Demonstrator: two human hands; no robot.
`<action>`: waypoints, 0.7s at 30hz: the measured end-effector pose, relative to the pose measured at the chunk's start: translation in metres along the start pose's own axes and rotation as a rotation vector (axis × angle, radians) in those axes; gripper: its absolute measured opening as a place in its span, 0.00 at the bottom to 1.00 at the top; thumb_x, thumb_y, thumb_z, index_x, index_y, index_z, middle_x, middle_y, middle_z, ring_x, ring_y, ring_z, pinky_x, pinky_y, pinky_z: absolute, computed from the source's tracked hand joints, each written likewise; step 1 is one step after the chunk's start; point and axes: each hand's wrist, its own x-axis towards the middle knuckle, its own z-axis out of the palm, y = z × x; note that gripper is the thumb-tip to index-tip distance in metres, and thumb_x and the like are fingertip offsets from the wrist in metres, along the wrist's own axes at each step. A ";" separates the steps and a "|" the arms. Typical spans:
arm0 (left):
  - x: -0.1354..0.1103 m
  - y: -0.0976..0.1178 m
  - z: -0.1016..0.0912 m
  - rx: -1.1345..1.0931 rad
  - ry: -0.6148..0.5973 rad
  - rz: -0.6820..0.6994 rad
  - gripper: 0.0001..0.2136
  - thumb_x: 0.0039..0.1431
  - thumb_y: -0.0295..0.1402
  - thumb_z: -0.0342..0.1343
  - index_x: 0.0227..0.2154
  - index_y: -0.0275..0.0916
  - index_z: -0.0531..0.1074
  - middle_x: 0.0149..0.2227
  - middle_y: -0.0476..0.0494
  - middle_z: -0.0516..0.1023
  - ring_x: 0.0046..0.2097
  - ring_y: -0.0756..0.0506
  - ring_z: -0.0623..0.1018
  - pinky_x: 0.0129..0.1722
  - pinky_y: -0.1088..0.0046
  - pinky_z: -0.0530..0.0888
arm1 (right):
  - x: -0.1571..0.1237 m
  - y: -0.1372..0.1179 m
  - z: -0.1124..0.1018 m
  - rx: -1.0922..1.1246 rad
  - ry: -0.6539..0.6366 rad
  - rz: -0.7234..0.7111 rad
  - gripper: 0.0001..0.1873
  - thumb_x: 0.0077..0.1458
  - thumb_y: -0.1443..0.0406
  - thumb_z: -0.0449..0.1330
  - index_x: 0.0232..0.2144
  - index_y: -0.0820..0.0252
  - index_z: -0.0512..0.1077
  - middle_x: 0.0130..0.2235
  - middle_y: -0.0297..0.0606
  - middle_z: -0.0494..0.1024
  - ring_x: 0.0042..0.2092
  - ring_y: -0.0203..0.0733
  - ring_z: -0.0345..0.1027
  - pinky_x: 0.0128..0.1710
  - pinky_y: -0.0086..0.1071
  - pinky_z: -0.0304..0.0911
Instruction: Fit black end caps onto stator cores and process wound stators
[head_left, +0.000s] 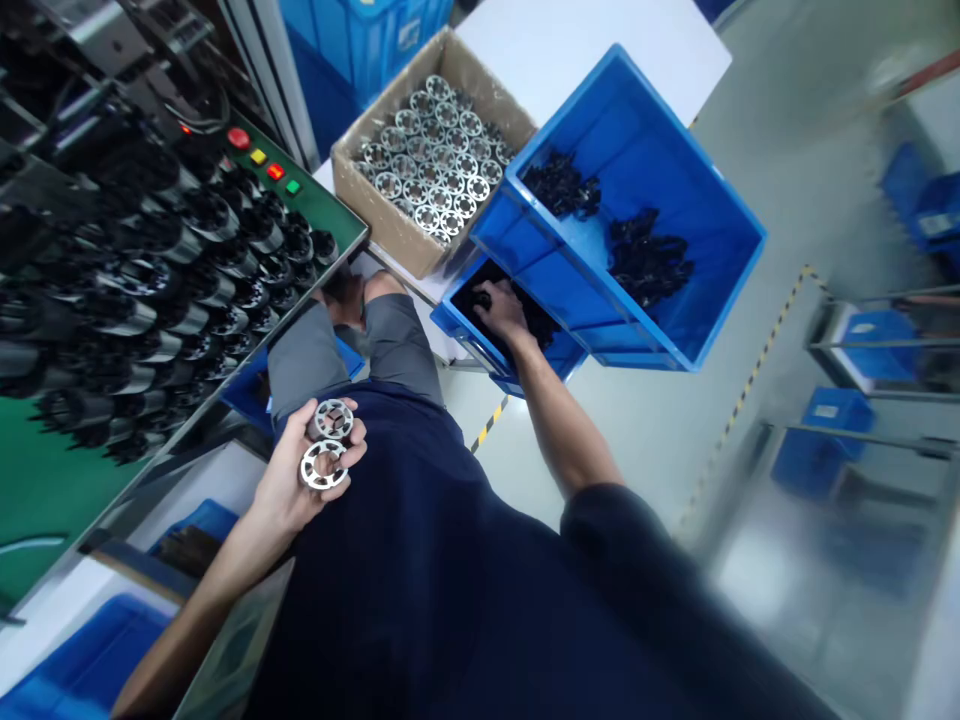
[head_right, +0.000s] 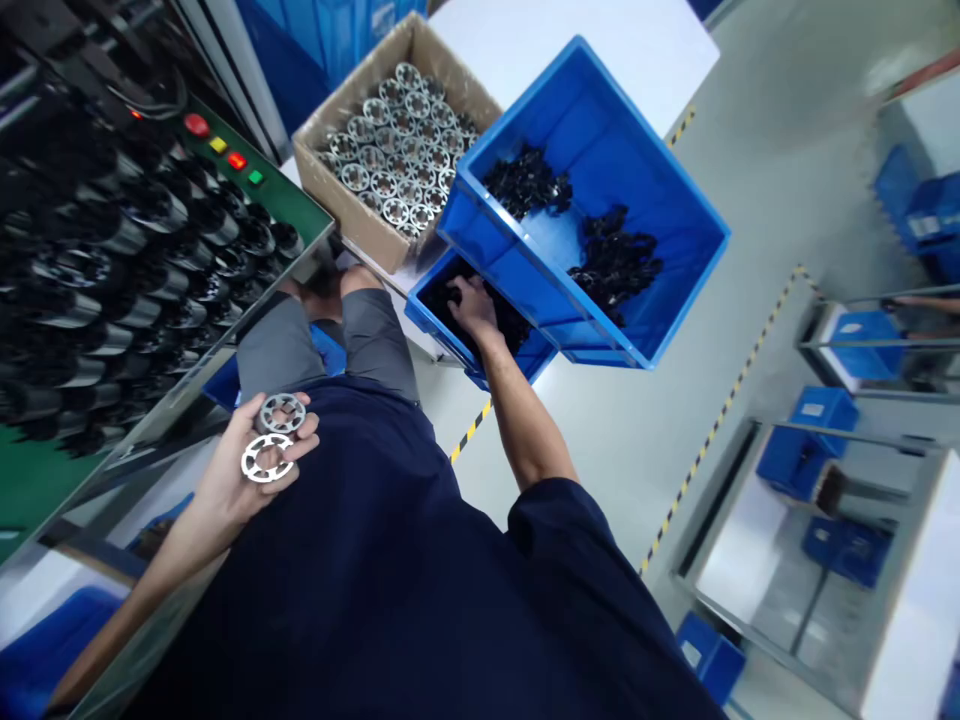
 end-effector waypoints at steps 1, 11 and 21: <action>-0.002 -0.001 -0.002 -0.028 -0.014 0.005 0.19 0.86 0.40 0.42 0.50 0.37 0.77 0.33 0.47 0.72 0.24 0.50 0.72 0.11 0.84 0.62 | 0.003 0.003 0.000 -0.008 -0.006 0.001 0.24 0.75 0.54 0.72 0.65 0.59 0.79 0.70 0.48 0.78 0.70 0.56 0.75 0.75 0.60 0.71; 0.012 -0.018 -0.014 -0.250 -0.058 0.078 0.16 0.82 0.46 0.54 0.49 0.38 0.78 0.33 0.45 0.73 0.25 0.49 0.73 0.12 0.85 0.61 | 0.005 0.033 -0.002 0.098 -0.045 -0.062 0.18 0.74 0.52 0.73 0.50 0.62 0.81 0.49 0.39 0.84 0.50 0.44 0.80 0.59 0.45 0.80; 0.014 -0.017 -0.012 -0.212 -0.050 0.151 0.19 0.73 0.52 0.64 0.49 0.39 0.77 0.33 0.47 0.75 0.27 0.48 0.75 0.14 0.85 0.60 | -0.003 0.042 -0.014 0.197 -0.013 -0.061 0.22 0.76 0.49 0.72 0.35 0.56 0.76 0.30 0.29 0.75 0.29 0.32 0.68 0.31 0.26 0.67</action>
